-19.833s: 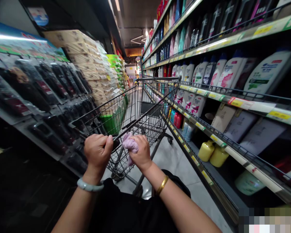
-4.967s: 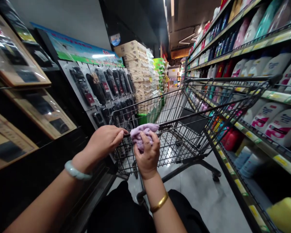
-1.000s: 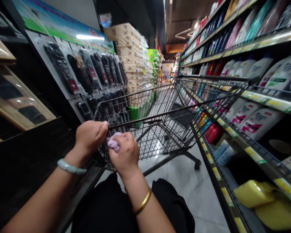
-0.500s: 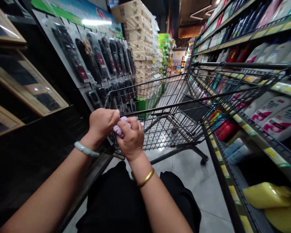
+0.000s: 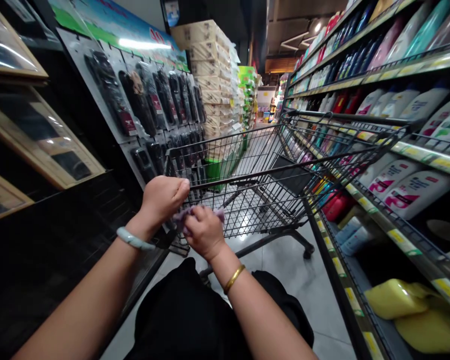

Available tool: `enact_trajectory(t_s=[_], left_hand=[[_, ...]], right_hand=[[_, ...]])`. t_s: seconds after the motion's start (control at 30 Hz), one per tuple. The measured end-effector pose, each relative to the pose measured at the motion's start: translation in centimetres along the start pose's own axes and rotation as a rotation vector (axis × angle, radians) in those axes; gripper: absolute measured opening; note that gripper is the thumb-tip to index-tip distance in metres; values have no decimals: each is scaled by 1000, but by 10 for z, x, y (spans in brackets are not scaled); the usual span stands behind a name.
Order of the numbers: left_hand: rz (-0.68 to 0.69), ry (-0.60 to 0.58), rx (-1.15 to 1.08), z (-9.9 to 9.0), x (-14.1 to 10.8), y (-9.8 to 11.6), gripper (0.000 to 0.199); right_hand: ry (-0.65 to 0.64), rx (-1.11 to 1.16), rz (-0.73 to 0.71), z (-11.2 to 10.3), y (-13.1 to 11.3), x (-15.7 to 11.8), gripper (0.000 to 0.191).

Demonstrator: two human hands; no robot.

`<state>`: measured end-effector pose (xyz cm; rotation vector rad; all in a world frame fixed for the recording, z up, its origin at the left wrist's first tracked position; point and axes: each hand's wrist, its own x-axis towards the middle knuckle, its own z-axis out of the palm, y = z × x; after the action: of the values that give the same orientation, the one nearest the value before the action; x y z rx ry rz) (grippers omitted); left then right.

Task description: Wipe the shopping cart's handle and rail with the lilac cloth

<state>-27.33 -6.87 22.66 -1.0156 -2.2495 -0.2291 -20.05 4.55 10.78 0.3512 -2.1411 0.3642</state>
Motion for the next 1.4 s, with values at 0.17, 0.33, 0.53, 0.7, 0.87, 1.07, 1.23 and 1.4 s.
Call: enact_trajectory(t_s=[0.17, 0.33, 0.53, 0.7, 0.87, 1.07, 1.23, 1.4], left_hand=[[6, 7, -11, 0, 1, -6, 52], [7, 28, -21, 3, 0, -9, 54], [3, 49, -5, 1, -1, -9, 54], [6, 35, 1, 1, 0, -6, 53], [-4, 44, 23, 0, -1, -5, 52], [10, 57, 24, 2, -2, -6, 50], [7, 68, 17, 2, -4, -5, 48], [8, 74, 27, 3, -4, -7, 48]], right_hand=[[-47, 3, -14, -12, 6, 6, 20], [114, -20, 98, -31, 9, 37, 24], [-42, -27, 61, -13, 6, 3, 20], [113, 20, 136, -35, 6, 28, 23], [-32, -24, 89, -27, 11, 15, 18], [153, 95, 167, -37, 11, 19, 22], [271, 97, 174, -40, 13, 29, 21], [109, 111, 175, -23, 15, -5, 23]])
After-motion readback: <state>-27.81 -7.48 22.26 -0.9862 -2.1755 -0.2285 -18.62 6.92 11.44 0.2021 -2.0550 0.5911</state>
